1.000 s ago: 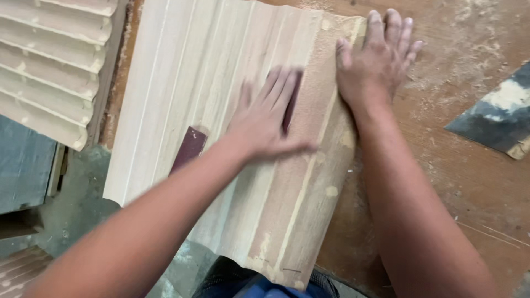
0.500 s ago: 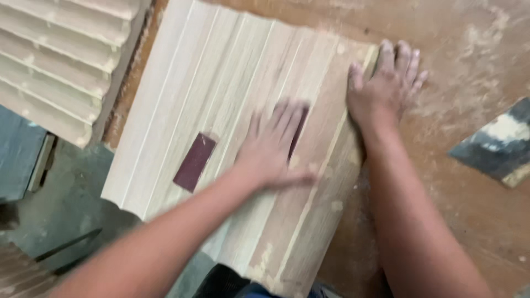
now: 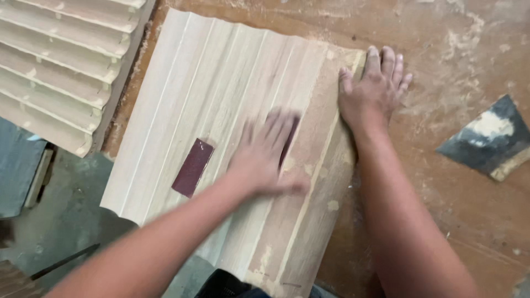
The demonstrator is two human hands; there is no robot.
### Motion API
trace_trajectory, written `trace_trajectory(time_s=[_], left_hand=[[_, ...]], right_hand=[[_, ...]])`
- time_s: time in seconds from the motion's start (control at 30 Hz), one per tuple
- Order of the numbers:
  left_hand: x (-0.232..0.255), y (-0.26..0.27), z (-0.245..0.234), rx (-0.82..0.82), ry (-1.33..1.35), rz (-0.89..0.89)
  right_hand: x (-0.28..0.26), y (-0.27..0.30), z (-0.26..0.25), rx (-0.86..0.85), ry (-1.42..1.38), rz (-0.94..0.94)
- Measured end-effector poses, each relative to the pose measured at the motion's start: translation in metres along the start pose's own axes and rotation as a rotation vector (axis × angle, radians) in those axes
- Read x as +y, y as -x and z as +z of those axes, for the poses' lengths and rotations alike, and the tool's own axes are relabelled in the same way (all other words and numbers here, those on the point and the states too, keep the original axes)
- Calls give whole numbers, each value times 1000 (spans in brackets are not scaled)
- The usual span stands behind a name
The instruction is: The person sands the surface of a grooved wooden panel by hand using small pieces of sandpaper, then uses a brush to clear away the wood dust before continuing to sand different sections of the panel.
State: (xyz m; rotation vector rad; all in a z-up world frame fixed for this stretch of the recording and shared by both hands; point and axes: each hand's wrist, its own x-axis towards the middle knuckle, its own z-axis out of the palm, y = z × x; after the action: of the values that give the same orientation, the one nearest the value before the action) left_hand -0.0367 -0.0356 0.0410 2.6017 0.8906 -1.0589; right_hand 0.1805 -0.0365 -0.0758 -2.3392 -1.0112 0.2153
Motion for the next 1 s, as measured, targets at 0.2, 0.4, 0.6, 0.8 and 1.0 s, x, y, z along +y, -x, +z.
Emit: trace_trajectory(time_s=[0.2, 0.4, 0.6, 0.8, 1.0], left_hand=[[-11, -71, -29, 231, 51, 63], [-15, 26, 131, 885, -546, -10], [-58, 60, 14, 158, 302, 219], [-182, -57, -27, 421, 485, 75], [-202, -97, -66, 407, 518, 95]], right_hand=[[-1, 0, 0, -6, -12, 9], [15, -10, 23, 145, 103, -17], [-30, 43, -35, 118, -29, -105], [-121, 211, -41, -181, 37, -125], [-121, 275, 16, -129, 427, -19]])
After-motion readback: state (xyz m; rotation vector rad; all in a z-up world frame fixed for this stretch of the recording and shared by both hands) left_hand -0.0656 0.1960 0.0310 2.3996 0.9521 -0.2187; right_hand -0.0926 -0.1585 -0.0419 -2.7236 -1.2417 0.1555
